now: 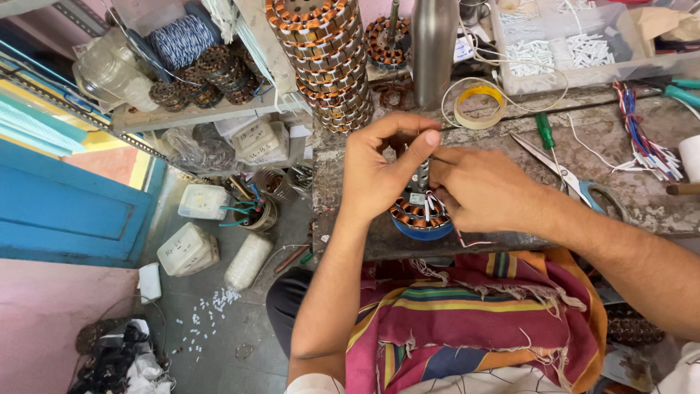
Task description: The person wires and assembles a ceiling fan motor by hand and using a screwdriver. They thread copper wires through the motor casing, secure connections by hand, and then place the completed component onto a stool with other motors.
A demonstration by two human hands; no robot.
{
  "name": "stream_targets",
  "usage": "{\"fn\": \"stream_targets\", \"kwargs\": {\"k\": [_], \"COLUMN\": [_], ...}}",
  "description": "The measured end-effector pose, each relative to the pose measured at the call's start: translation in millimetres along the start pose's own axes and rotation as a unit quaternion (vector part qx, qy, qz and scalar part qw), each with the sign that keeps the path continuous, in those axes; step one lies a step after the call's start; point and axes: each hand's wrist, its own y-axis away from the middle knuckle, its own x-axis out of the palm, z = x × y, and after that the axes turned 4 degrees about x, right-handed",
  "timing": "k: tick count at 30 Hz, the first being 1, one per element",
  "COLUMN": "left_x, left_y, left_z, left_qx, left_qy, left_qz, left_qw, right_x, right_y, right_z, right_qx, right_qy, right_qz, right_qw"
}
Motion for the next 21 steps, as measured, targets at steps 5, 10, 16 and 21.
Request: {"fn": "stream_targets", "kwargs": {"k": [5,10,16,21], "left_x": [-2.8,-7.1,-6.8,-6.8], "left_y": [-2.0,2.7,14.0,18.9], "left_z": [6.9,17.7,24.9,16.6], "left_qx": [-0.057,-0.072,-0.063,0.014], "left_qy": [0.175,0.091,0.121,0.155], "left_qz": [0.011,0.044,0.019,-0.01], "left_qw": [0.983,0.992,0.99,0.988], "right_x": [10.9,10.3,6.8,23.7], "right_y": [7.6,27.6,55.8,67.7], "right_z": [-16.1,-25.9,-37.7,-54.0], "right_qx": [0.006,0.006,0.097,0.063], "right_qy": [-0.056,-0.041,-0.104,-0.168], "right_qz": [-0.04,-0.056,-0.052,-0.063], "right_qw": [0.998,0.998,0.988,0.982]}}
